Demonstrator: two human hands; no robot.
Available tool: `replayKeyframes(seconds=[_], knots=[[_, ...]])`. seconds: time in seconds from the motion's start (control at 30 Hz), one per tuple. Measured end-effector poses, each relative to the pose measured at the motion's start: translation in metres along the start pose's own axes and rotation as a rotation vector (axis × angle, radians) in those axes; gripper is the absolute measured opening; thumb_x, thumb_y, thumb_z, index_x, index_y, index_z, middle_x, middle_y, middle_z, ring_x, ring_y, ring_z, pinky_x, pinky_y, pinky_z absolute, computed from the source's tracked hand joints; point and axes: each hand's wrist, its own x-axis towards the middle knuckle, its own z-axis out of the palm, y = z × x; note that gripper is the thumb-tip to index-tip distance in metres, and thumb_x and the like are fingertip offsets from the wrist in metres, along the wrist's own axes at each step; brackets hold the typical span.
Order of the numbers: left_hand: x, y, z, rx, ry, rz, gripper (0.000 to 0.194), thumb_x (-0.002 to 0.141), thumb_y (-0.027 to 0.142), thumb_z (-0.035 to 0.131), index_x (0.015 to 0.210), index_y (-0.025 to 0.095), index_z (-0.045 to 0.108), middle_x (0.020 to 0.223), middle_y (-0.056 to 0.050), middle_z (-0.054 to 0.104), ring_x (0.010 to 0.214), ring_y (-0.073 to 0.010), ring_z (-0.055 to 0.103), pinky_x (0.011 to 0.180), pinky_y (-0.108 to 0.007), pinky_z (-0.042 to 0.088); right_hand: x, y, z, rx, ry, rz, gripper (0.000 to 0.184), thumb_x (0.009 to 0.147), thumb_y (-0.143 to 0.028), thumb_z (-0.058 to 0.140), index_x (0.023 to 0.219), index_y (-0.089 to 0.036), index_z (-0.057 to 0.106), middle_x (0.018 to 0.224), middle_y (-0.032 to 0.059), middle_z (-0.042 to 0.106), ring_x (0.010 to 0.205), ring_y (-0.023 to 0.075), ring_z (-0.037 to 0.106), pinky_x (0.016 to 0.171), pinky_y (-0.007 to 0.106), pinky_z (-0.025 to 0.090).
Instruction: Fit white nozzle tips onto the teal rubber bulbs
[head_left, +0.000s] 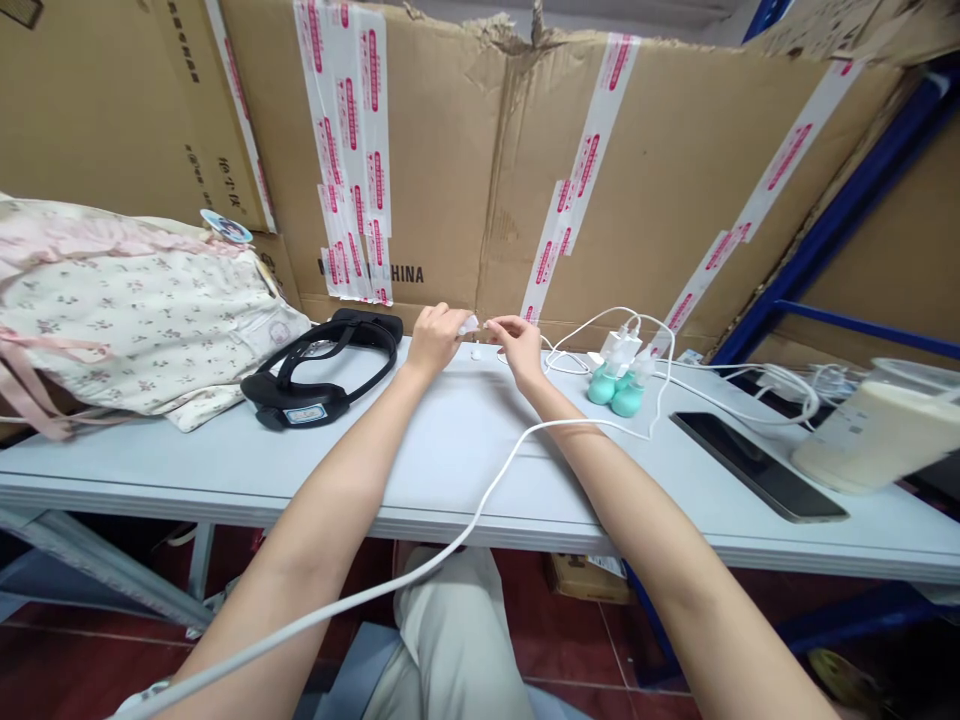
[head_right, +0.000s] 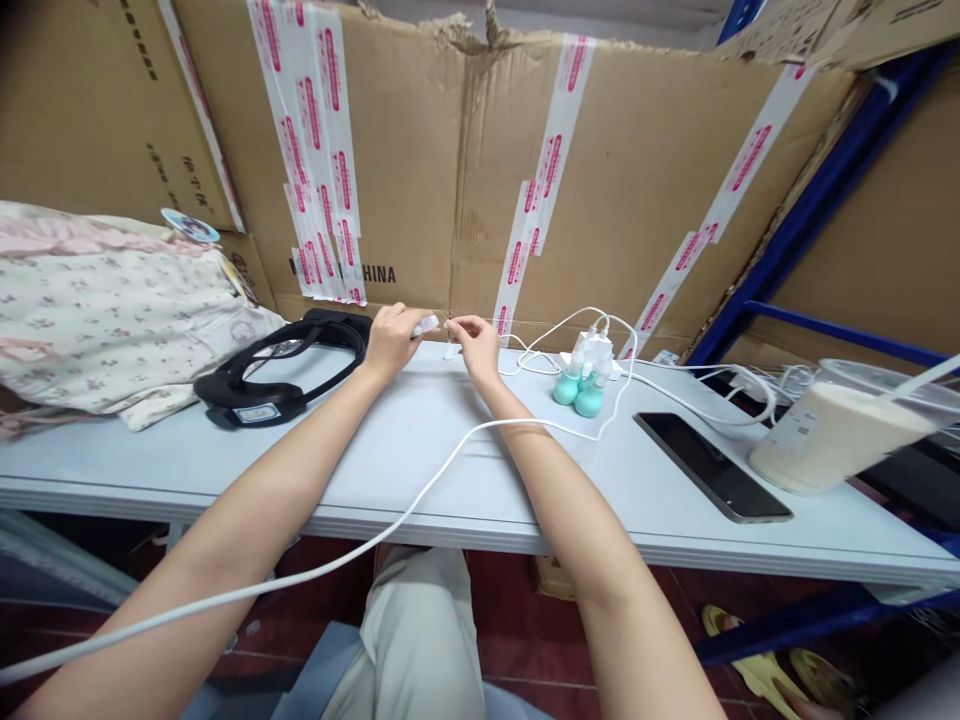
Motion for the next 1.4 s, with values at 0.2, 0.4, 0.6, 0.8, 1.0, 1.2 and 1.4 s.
replayKeyframes(seconds=[0.2,0.4,0.6,0.8,1.0,1.2,1.4], knots=[[-0.002,-0.012,-0.002,-0.011,0.051,-0.252,0.036,0.088,0.046,0.045,0.101,0.018,0.064,0.088,-0.01,0.066,0.087,-0.0244,0.056,0.077,-0.034,0.037,0.002,0.008,-0.008,-0.222,-0.039,-0.038,0.026,0.075,-0.04,0.06,0.084,-0.016,0.067,0.083,0.0053,0.071,0.066,0.0147,0.063,0.057,0.025,0.045],[-0.01,-0.023,0.004,0.023,0.088,-0.436,0.033,0.089,0.045,0.045,0.095,0.018,0.064,0.084,-0.01,0.064,0.085,-0.0241,0.057,0.074,-0.033,0.037,0.015,0.017,0.003,-0.874,-0.231,-0.243,0.016,0.083,-0.03,0.056,0.087,-0.024,0.07,0.086,0.0009,0.073,0.083,0.0171,0.064,0.07,0.026,0.04],[-0.012,-0.03,0.009,0.037,0.081,-0.549,0.03,0.087,0.044,0.049,0.091,0.019,0.065,0.079,-0.009,0.062,0.081,-0.0244,0.059,0.074,-0.033,0.039,0.055,0.014,0.035,-1.333,-0.461,-0.31,0.022,0.079,-0.012,0.054,0.086,-0.021,0.073,0.093,0.0088,0.073,0.092,0.0204,0.064,0.089,0.034,0.03],[-0.009,-0.028,0.01,-0.01,0.067,-0.535,0.031,0.087,0.045,0.049,0.093,0.019,0.063,0.084,-0.011,0.063,0.085,-0.0254,0.059,0.075,-0.034,0.04,0.07,0.024,0.048,-1.472,-0.55,-0.218,0.023,0.075,-0.012,0.059,0.09,-0.021,0.074,0.099,0.0113,0.072,0.096,0.0219,0.062,0.095,0.04,0.021],[-0.009,-0.028,0.009,-0.031,0.064,-0.537,0.032,0.091,0.043,0.041,0.092,0.02,0.062,0.083,-0.011,0.063,0.086,-0.0248,0.058,0.076,-0.034,0.039,0.069,0.038,0.054,-1.496,-0.547,-0.223,0.022,0.077,-0.011,0.056,0.086,-0.02,0.074,0.097,0.0118,0.072,0.094,0.0216,0.063,0.097,0.042,0.02],[-0.009,-0.028,0.012,-0.032,0.038,-0.516,0.033,0.091,0.044,0.04,0.094,0.019,0.062,0.084,-0.011,0.064,0.088,-0.0252,0.058,0.076,-0.034,0.039,0.068,0.041,0.056,-1.487,-0.515,-0.205,0.024,0.081,-0.015,0.053,0.089,-0.022,0.074,0.099,0.0117,0.071,0.097,0.023,0.062,0.097,0.043,0.021],[-0.01,-0.029,0.013,-0.008,0.034,-0.51,0.033,0.09,0.045,0.043,0.094,0.018,0.062,0.084,-0.011,0.064,0.087,-0.0253,0.058,0.076,-0.034,0.039,0.071,0.042,0.057,-1.476,-0.541,-0.206,0.021,0.078,-0.015,0.057,0.087,-0.022,0.074,0.099,0.011,0.072,0.097,0.0231,0.062,0.098,0.043,0.021]])
